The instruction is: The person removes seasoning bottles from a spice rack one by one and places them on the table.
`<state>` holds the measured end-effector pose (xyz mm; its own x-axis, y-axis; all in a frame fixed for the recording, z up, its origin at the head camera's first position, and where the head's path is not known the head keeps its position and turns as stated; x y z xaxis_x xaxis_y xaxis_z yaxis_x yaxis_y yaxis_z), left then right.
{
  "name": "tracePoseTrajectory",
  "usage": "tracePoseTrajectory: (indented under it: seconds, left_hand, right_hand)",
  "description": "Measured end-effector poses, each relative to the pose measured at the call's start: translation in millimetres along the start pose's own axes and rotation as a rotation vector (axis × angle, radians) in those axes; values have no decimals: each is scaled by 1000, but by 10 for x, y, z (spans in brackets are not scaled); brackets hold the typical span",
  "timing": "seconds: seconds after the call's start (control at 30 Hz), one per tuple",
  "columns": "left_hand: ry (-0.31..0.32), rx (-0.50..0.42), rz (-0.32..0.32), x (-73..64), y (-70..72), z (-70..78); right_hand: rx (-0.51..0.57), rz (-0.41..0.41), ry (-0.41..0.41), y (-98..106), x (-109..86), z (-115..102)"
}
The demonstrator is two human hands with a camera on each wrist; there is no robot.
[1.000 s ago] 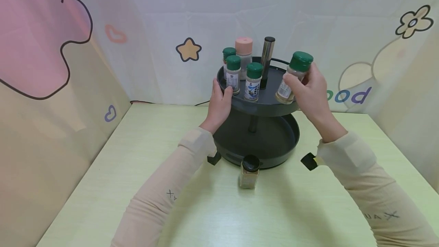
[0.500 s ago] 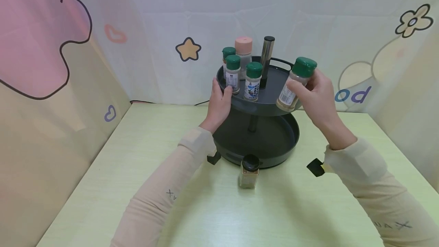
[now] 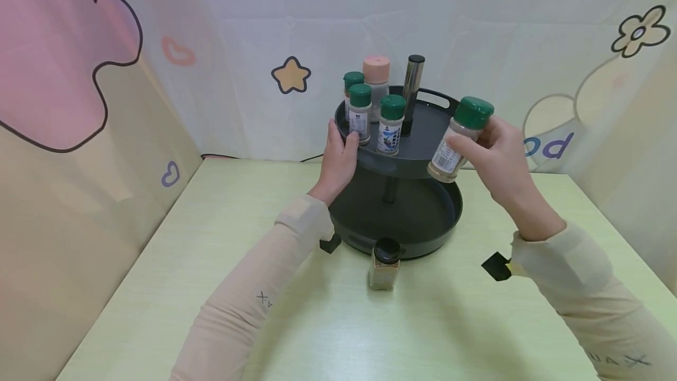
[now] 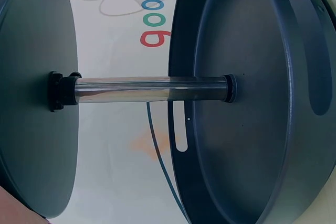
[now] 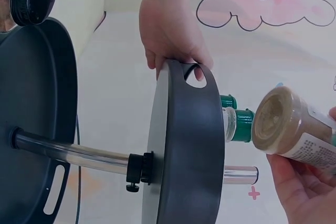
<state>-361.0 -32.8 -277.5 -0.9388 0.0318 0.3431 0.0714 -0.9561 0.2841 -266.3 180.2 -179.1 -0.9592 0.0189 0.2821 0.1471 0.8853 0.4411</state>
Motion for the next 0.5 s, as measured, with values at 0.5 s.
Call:
tracePoseTrajectory:
  seconds: [0.5]
  left_hand:
    - [9, 2, 3, -13, -5, -17]
  right_hand:
    - [-8, -179, 29, -9, -42, 133]
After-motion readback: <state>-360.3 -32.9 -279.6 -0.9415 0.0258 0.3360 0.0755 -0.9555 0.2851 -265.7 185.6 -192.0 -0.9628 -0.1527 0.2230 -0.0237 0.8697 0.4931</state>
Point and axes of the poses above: each hand's wrist, its own x-axis towards the middle knuckle, its own y-axis out of the back of the hand, z = x × y, the point moved 7 cm from there along x, towards the middle knuckle, and after that the axes turned 10 degrees about -y, right-handed, at the moved point
